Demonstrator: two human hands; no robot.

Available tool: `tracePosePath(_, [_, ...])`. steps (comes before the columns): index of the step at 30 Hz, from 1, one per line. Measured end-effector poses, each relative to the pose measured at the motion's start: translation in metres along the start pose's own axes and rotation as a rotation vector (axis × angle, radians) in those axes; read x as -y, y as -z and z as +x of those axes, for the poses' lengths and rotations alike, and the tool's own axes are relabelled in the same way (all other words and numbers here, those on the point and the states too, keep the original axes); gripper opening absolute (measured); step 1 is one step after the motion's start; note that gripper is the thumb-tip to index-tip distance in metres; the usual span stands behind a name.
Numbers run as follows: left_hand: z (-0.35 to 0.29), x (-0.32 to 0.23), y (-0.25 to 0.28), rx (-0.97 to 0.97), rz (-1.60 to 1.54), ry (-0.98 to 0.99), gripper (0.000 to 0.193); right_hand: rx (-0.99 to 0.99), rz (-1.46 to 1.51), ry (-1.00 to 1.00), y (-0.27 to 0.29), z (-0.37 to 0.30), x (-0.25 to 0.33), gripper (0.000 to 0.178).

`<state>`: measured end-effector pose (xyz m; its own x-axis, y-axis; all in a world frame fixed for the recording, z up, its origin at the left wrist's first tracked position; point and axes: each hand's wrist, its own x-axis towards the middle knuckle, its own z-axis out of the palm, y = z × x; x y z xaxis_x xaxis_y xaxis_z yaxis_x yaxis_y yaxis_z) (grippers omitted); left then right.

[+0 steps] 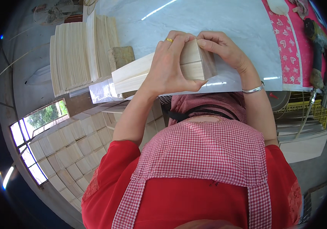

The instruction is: The recorder is assembling small wooden boxes by applying glue to the edges and using a pneumatic nail gun to join the boards.

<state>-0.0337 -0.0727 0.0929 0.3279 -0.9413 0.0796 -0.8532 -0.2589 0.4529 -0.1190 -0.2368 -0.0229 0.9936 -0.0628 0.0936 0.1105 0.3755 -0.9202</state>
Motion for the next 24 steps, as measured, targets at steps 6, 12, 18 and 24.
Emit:
tracePosePath(6, [0.003,-0.002,0.003,0.049,0.010,0.024,0.087,-0.089,-0.012,0.018,-0.001,-0.008,0.003,0.044])
tracePosePath(12, [0.000,0.003,0.000,-0.002,-0.016,-0.010,0.087,-0.025,-0.274,0.061,-0.001,-0.032,0.015,0.086])
tracePosePath(18, [0.001,0.001,0.002,0.050,-0.007,0.033,0.087,0.008,-0.212,-0.040,-0.001,-0.033,0.017,0.098])
tracePosePath(24, [0.000,0.003,0.001,0.031,-0.008,0.014,0.087,-0.015,-0.204,-0.041,-0.004,-0.033,0.013,0.099])
